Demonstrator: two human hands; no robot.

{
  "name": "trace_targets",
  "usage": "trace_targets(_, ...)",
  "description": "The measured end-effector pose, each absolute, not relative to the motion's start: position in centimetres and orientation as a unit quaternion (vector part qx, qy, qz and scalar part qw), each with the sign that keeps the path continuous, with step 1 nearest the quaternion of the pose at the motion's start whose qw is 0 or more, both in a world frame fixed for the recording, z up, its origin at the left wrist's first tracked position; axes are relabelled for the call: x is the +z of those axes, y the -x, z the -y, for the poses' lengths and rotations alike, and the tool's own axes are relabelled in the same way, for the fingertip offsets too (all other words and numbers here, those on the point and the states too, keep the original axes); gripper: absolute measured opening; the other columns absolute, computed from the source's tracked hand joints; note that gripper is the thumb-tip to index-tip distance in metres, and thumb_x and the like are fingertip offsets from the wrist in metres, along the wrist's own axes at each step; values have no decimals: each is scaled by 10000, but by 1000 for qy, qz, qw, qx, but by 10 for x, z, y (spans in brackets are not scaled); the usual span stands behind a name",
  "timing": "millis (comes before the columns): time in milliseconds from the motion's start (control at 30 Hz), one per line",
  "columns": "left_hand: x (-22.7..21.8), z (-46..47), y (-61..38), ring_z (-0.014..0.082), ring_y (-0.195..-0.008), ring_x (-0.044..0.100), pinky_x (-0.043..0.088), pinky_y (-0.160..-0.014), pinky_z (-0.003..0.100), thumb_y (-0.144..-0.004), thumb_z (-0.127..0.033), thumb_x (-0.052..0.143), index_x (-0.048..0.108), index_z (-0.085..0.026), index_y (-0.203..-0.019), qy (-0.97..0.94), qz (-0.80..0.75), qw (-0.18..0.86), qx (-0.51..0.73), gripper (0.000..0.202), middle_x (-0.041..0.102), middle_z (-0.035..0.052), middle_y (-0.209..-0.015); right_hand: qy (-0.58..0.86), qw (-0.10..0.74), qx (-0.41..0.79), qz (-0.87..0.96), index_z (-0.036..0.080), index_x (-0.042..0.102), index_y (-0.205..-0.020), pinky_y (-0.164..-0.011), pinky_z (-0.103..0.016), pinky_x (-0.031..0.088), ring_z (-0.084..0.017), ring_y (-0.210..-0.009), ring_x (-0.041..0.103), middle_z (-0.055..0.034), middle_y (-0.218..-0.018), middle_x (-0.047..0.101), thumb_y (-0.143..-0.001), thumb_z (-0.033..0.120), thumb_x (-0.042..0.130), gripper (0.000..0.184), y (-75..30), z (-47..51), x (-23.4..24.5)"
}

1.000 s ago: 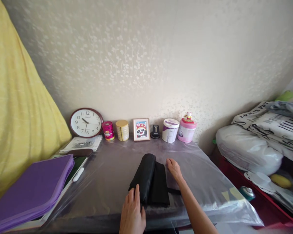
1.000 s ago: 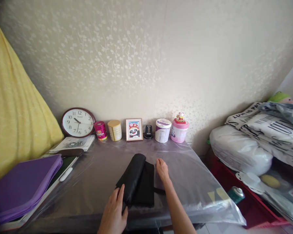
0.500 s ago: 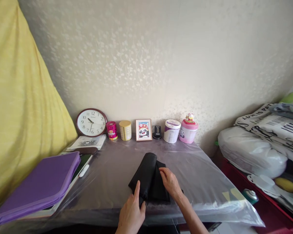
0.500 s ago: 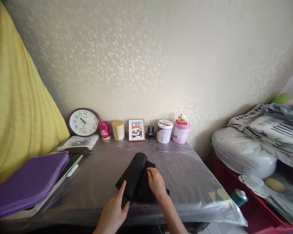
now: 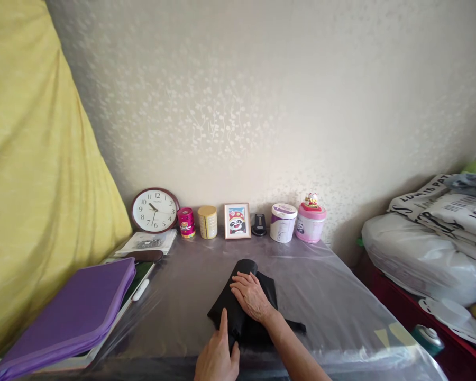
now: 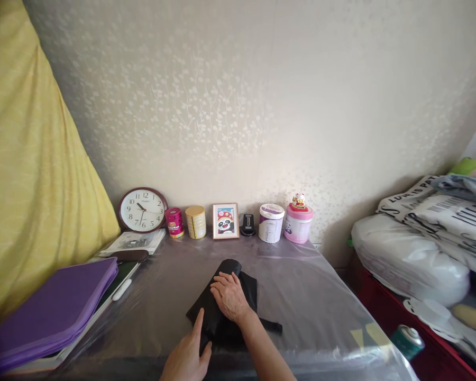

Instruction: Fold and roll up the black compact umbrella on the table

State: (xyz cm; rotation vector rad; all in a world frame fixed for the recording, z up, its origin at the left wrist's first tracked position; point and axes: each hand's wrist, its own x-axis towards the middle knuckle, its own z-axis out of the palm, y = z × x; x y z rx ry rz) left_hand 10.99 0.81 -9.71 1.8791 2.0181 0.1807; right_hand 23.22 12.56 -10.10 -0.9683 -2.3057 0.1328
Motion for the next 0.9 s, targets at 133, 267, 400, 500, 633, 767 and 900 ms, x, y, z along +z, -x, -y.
trace_targets(133, -92, -4, -110, 245, -903, 548, 458, -727, 296, -914, -95, 494, -36, -103, -1406, -683, -719, 117, 60, 723, 288, 239, -1286, 364, 301, 43, 880, 199, 624, -969, -1030, -390, 133, -190, -1142, 378, -3, -1088, 563, -919, 114, 561, 117, -227, -130, -100)
trace_targets(267, -85, -7, -114, 274, -1035, 475, 473, -735, 302, -775, -15, 599, -51, -319, -1391, -716, -686, 113, 58, 945, -117, 122, -1412, 354, 283, 33, 891, 196, 625, -933, -1029, -398, 114, -191, -1140, 379, -6, -1058, 572, -924, 107, 560, 111, -226, -133, -101)
trace_targets(400, -90, -17, -117, 257, -1025, 480, 481, -738, 303, -678, 116, 475, -43, -317, -1380, -726, -675, 130, 7, 974, -40, 60, -1425, 341, 285, 47, 894, 205, 630, -901, -1034, -377, 104, -182, -1119, 404, 12, -1000, 592, -906, 93, 568, 128, -227, -140, -102)
trace_targets(500, -99, -22, -117, 222, -980, 519, 478, -754, 273, -653, 148, 423, -36, -296, -1383, -712, -685, 152, 20, 970, 1, 55, -1425, 334, 286, 59, 896, 215, 636, -880, -1036, -373, 95, -181, -1102, 422, 23, -957, 606, -907, 90, 556, 150, -228, -151, -102)
trace_targets(633, -101, -23, -117, 217, -928, 547, 486, -744, 293, -635, 156, 410, -29, -303, -1383, -703, -692, 163, 26, 981, -16, 48, -1423, 374, 277, 57, 883, 211, 646, -876, -1027, -395, 122, -199, -1114, 410, 16, -965, 609, -909, 76, 542, 174, -227, -179, -103)
trace_targets(767, -97, -22, -117, 213, -916, 551, 491, -717, 301, -634, 163, 393, -10, -312, -1386, -700, -692, 174, 25, 976, -14, 42, -1422, 506, 293, 69, 808, 179, 640, -999, -969, -340, 276, -231, -1087, 442, -40, -1102, 559, -922, 121, 536, 141, -234, -204, -105)
trace_targets(900, -96, -19, -116, 200, -915, 552, 481, -683, 263, -710, 148, 411, -20, -310, -1392, -703, -689, 167, 51, 928, -8, 42, -1426, 617, 313, 79, 718, 86, 612, -1000, -852, -336, 387, -264, -940, 531, -134, -990, 575, -937, 107, 420, 203, -271, -201, -112)
